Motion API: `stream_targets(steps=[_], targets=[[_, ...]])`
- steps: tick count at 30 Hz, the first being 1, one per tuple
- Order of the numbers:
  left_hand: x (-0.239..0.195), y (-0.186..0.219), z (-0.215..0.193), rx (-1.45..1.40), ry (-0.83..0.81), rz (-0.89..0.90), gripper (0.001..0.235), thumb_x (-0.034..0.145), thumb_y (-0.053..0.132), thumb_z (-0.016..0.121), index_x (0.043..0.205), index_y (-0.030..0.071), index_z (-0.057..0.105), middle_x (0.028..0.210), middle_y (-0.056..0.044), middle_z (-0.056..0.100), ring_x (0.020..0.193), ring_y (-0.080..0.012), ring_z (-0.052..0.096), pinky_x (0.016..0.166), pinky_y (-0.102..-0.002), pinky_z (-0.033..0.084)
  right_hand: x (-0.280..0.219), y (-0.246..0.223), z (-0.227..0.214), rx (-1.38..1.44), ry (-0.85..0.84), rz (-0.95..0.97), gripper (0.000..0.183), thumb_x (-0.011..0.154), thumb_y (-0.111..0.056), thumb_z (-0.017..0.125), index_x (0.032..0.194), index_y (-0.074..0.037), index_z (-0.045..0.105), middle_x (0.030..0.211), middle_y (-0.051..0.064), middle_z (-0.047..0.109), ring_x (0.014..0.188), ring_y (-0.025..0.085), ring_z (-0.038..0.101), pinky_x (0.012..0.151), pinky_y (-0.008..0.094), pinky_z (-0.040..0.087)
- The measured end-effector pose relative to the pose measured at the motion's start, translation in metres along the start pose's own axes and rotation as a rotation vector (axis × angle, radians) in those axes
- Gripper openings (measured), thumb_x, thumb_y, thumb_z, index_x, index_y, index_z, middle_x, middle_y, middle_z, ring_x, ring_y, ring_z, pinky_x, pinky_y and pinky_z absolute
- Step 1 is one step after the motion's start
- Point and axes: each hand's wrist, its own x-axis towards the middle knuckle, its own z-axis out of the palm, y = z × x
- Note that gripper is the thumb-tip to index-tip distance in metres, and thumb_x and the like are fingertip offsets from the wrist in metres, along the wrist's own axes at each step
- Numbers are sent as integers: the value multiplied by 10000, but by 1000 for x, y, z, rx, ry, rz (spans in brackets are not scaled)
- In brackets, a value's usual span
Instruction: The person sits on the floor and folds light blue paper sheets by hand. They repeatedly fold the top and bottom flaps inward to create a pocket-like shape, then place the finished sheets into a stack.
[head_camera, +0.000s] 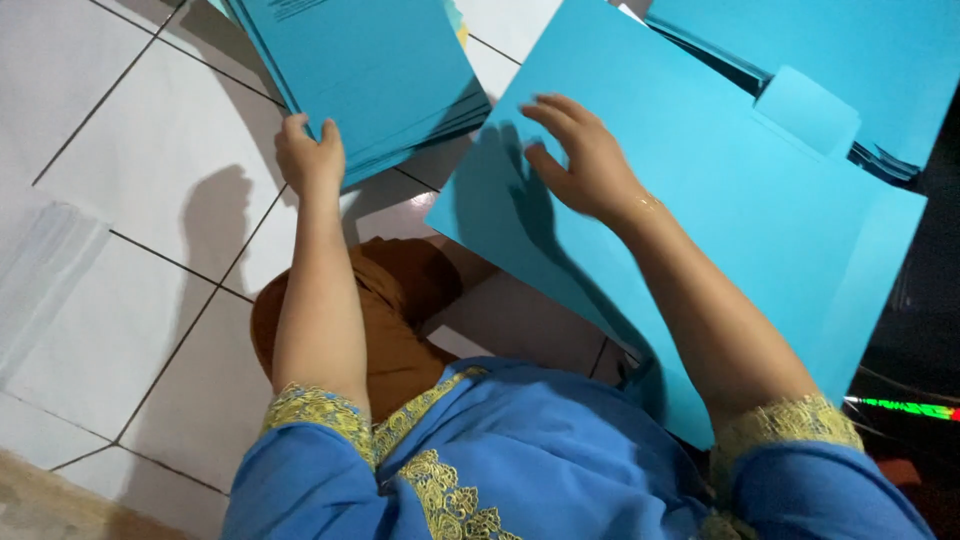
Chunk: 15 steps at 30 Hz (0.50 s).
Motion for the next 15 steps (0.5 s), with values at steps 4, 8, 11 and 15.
stream_targets(steps=[4,8,11,15], targets=[[-8,27,-13,152,-256,-91,713,1005,485,493,1552,52,349,1541,-223,410,1408,-421,394,1124,-541,352,114,40,85,-171,-16,-70,384,990,-145,528,1334,-20,644,1363,190,606,1252,405,529,1039,535,385],[-20,48,-28,195,-418,-208,720,1072,447,388,1620,52,138,1677,-148,207,1518,-359,245,1193,-534,310,163,43,117,-378,-158,-34,349,951,-119,477,1258,-30,618,1272,175,636,1211,350,535,1002,490,370],[-20,48,-26,240,-375,-224,610,1052,385,439,1530,14,353,1503,-205,455,1312,-430,500,1008,-573,479,180,28,112,-358,-447,283,450,974,-231,460,1383,-46,480,1225,204,644,1069,435,621,900,531,490],[-11,24,-5,287,-375,-176,673,1051,408,426,1558,-10,282,1477,-228,450,1319,-428,482,1021,-576,454,180,53,139,-313,-549,465,805,896,-246,481,1603,-34,160,1139,187,681,1019,373,667,828,510,519]])
